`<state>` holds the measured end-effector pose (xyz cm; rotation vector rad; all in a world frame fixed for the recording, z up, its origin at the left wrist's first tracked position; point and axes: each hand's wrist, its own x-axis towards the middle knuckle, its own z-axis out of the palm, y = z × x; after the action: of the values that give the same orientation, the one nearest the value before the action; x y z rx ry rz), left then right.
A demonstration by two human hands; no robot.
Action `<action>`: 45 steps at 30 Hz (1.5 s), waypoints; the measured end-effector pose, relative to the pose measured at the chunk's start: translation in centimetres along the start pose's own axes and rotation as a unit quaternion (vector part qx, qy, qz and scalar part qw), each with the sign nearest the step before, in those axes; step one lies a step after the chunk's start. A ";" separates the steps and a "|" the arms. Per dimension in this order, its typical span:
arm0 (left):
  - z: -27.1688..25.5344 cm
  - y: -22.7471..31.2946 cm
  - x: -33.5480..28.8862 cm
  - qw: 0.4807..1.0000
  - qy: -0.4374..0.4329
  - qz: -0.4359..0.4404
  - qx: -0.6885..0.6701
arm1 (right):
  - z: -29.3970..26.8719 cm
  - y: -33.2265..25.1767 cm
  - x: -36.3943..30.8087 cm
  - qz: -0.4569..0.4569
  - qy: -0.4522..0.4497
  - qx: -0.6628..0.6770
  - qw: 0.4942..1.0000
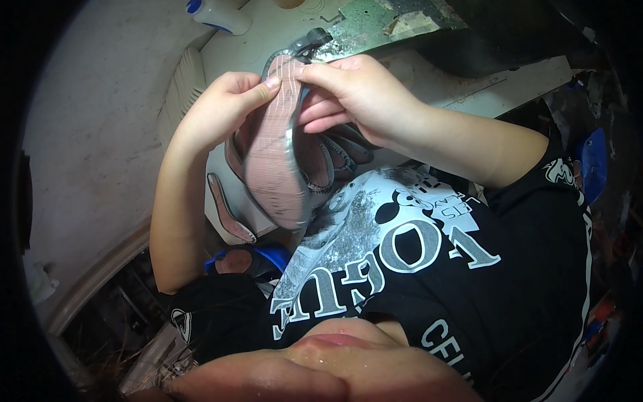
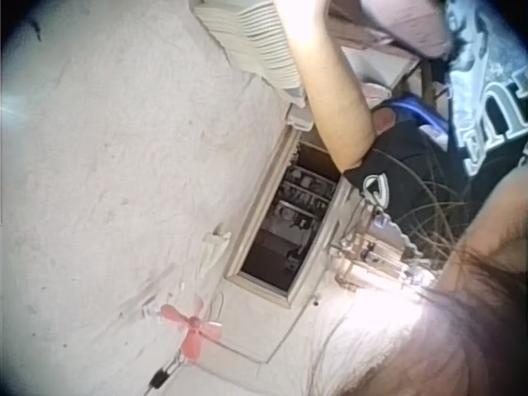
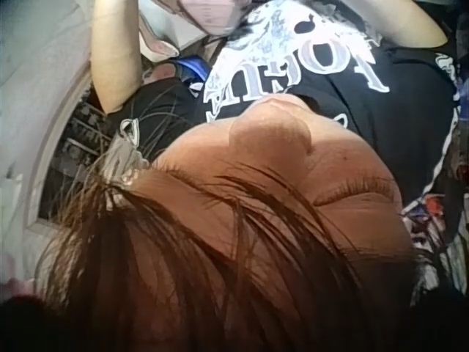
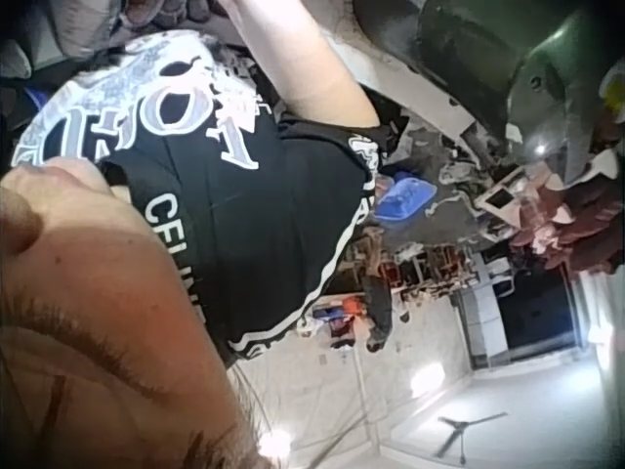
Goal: Checking and assembling shoe insoles and components on a workbench.
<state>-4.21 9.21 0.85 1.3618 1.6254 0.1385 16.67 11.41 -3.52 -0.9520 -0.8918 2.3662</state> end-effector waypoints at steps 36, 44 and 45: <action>8.0 -3.2 -6.6 0.747 0.340 0.217 -0.529 | 2.9 2.9 -3.4 -0.215 -0.079 -0.226 0.947; 13.3 -1.5 -12.0 0.780 0.446 0.271 -0.345 | 5.3 0.0 -7.8 -0.442 -0.146 -0.650 0.600; 14.0 -1.5 -12.3 0.779 0.450 0.281 -0.334 | 5.6 -0.1 -8.3 -0.423 -0.172 -0.700 0.549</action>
<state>3.50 -7.75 -0.15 1.1872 1.5328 1.7872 18.13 4.31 3.44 -0.1636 -2.7007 0.5933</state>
